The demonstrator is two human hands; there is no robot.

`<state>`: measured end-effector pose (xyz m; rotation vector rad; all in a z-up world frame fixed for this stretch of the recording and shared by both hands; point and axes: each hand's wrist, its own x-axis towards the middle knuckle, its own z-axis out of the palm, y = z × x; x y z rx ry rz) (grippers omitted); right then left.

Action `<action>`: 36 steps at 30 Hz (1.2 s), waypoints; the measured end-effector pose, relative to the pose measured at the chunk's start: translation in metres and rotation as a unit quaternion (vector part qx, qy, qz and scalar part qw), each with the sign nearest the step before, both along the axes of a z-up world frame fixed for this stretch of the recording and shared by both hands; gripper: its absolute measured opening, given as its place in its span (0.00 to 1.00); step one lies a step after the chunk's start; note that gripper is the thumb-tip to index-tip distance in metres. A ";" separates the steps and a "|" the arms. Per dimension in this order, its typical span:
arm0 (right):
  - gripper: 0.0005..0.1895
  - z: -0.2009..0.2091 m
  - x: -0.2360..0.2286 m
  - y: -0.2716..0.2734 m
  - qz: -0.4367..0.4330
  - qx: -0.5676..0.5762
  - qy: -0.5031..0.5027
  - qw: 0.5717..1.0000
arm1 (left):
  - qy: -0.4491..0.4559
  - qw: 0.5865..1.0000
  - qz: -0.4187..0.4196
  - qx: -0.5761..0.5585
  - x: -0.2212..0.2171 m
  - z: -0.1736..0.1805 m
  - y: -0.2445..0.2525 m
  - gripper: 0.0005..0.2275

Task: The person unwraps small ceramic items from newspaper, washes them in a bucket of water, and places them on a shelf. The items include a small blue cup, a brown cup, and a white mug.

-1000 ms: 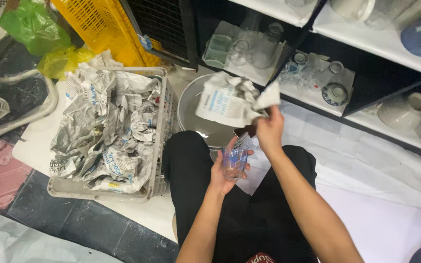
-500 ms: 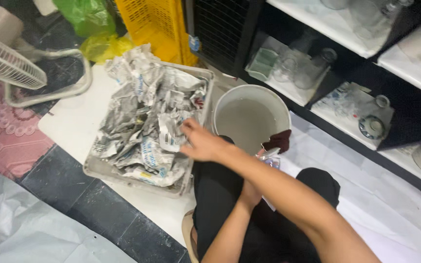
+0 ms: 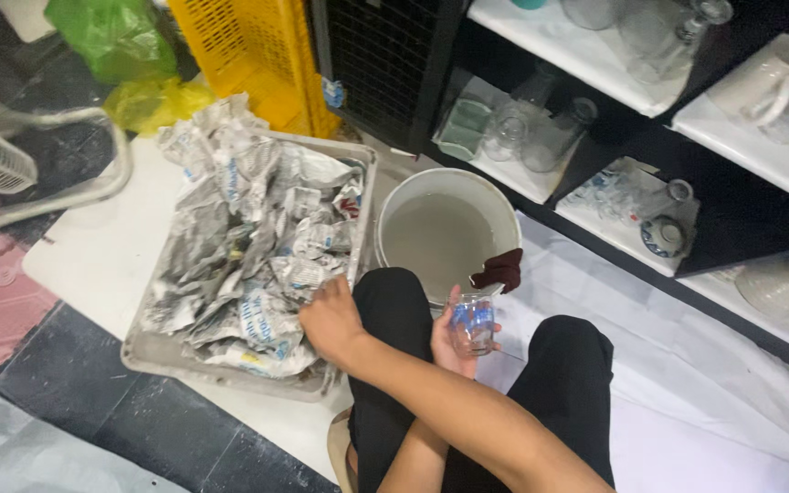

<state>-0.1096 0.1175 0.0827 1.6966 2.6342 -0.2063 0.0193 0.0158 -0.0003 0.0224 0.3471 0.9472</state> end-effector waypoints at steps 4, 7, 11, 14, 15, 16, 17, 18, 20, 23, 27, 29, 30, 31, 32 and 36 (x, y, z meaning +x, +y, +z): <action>0.12 0.028 0.014 -0.012 0.006 0.079 0.128 0.989 | 0.045 0.999 0.013 -0.002 -0.002 0.003 -0.001 0.28; 0.13 0.048 0.042 -0.018 -0.009 0.075 0.194 0.978 | 0.041 0.999 0.027 -0.005 -0.002 -0.004 -0.002 0.27; 0.12 0.069 0.114 -0.036 -0.097 0.130 0.258 0.952 | 0.009 0.999 0.045 0.025 -0.002 -0.004 0.002 0.25; 0.12 0.072 0.186 -0.055 -0.182 0.153 0.313 0.919 | 0.090 0.992 0.086 0.013 -0.004 0.011 0.009 0.25; 0.16 0.069 0.208 -0.059 -0.207 0.136 0.317 0.916 | 0.135 0.985 0.109 0.004 -0.006 0.018 0.013 0.24; 0.19 0.064 0.227 -0.063 -0.233 0.118 0.320 0.911 | 0.144 0.983 0.110 0.014 -0.005 0.025 0.016 0.25; 0.24 0.056 0.241 -0.069 -0.263 0.063 0.364 0.891 | 0.154 0.982 0.112 0.023 -0.004 0.032 0.018 0.25; 0.28 0.047 0.254 -0.076 -0.291 0.006 0.407 0.866 | 0.163 0.980 0.114 0.032 -0.002 0.038 0.018 0.26; 0.36 0.025 0.274 -0.082 -0.297 -0.083 0.492 0.814 | 0.203 0.973 0.101 0.036 0.007 0.047 0.025 0.28; 0.45 -0.014 0.290 -0.095 -0.268 -0.176 0.576 0.752 | 0.316 0.943 0.065 0.078 0.017 0.044 0.025 0.30; 0.54 -0.058 0.301 -0.097 -0.212 -0.118 0.552 0.798 | 0.373 0.913 0.075 0.147 0.032 0.025 0.027 0.30; 0.53 -0.071 0.304 -0.083 -0.202 -0.082 0.569 0.793 | 0.419 0.889 0.069 0.169 0.039 0.017 0.037 0.31; 0.51 -0.075 0.305 -0.074 -0.228 -0.094 0.604 0.758 | 0.442 0.876 0.066 0.179 0.043 0.014 0.045 0.31; 0.50 -0.079 0.303 -0.071 -0.256 -0.111 0.639 0.717 | 0.495 0.843 0.063 0.200 0.043 0.009 0.049 0.29; 0.51 -0.082 0.303 -0.068 -0.284 -0.090 0.638 0.710 | 0.547 0.806 0.058 0.219 0.044 0.003 0.056 0.27; 0.56 -0.085 0.311 -0.037 -0.385 -0.022 0.578 0.719 | 0.805 0.484 -0.098 0.329 0.049 -0.019 0.081 0.21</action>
